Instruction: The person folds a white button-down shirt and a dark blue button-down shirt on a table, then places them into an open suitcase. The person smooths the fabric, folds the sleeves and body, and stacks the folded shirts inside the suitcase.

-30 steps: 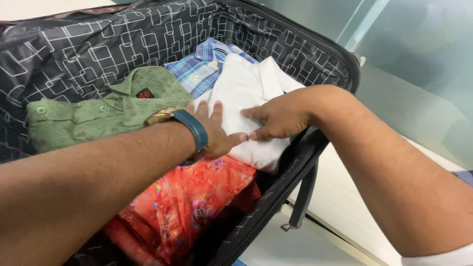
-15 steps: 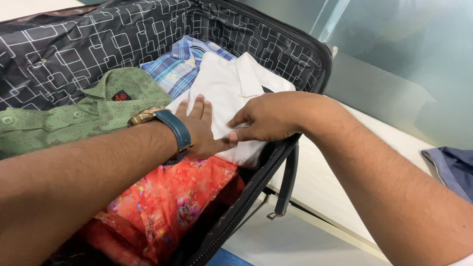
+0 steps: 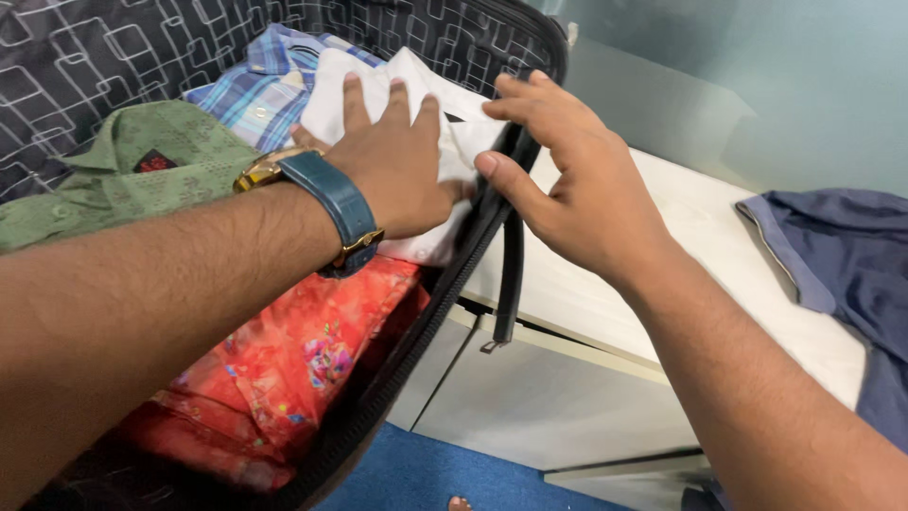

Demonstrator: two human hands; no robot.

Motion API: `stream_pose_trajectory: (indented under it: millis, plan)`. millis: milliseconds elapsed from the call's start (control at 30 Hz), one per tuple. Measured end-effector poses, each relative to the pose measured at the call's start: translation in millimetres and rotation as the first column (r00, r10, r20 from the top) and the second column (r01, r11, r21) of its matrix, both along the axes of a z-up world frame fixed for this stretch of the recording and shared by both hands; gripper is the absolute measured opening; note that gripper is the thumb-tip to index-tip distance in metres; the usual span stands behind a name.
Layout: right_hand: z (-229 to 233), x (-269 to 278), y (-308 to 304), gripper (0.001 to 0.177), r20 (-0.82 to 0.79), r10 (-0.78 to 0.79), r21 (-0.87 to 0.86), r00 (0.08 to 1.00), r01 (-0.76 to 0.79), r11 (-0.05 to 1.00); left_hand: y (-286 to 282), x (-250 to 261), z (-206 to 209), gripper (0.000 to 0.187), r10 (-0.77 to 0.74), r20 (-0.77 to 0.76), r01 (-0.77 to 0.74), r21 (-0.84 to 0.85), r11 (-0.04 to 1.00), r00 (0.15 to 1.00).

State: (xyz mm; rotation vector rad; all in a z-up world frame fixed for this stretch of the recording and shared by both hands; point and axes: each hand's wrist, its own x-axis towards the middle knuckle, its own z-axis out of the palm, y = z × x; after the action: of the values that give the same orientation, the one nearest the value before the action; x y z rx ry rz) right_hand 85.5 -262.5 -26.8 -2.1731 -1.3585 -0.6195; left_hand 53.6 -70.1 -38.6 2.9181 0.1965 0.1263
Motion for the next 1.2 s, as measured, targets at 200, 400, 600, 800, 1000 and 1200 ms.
stream_pose_trajectory:
  millis: [200, 400, 600, 800, 1000, 1200]
  plan:
    - [-23, -16, -71, 0.057, -0.112, -0.232, -0.004, 0.966, 0.232, 0.973, -73, 5, 23, 0.081, -0.298, 0.316, 0.326, -0.037, 0.945, 0.901]
    - [-32, -26, -156, 0.064, -0.351, -0.345, -0.087, 0.87, 0.337, 0.938, -161, 8, 24, 0.09, -0.49, 0.228, 0.449, 0.207, 0.869, 0.842]
    - [-39, -33, -249, 0.065, -0.361, -0.408, -0.183, 0.838, 0.365, 0.913, -256, 14, 12, 0.098, -0.478, -0.011, 0.469, 0.208, 0.858, 0.879]
    - [-52, -40, -330, 0.068, -0.419, -0.404, -0.21, 0.813, 0.347, 0.914, -338, 11, -12, 0.104, -0.456, -0.144, 0.471, 0.084, 0.878, 0.878]
    - [-64, -57, -379, 0.068, -0.464, -0.395, -0.205, 0.793, 0.338, 0.918, -381, -7, -33, 0.107, -0.45, -0.24, 0.459, -0.019, 0.888, 0.86]
    - [-67, -69, -379, 0.066, -0.528, -0.418, -0.263, 0.739, 0.325, 0.908, -390, -20, -32, 0.105, -0.367, -0.45, 0.373, -0.079, 0.924, 0.814]
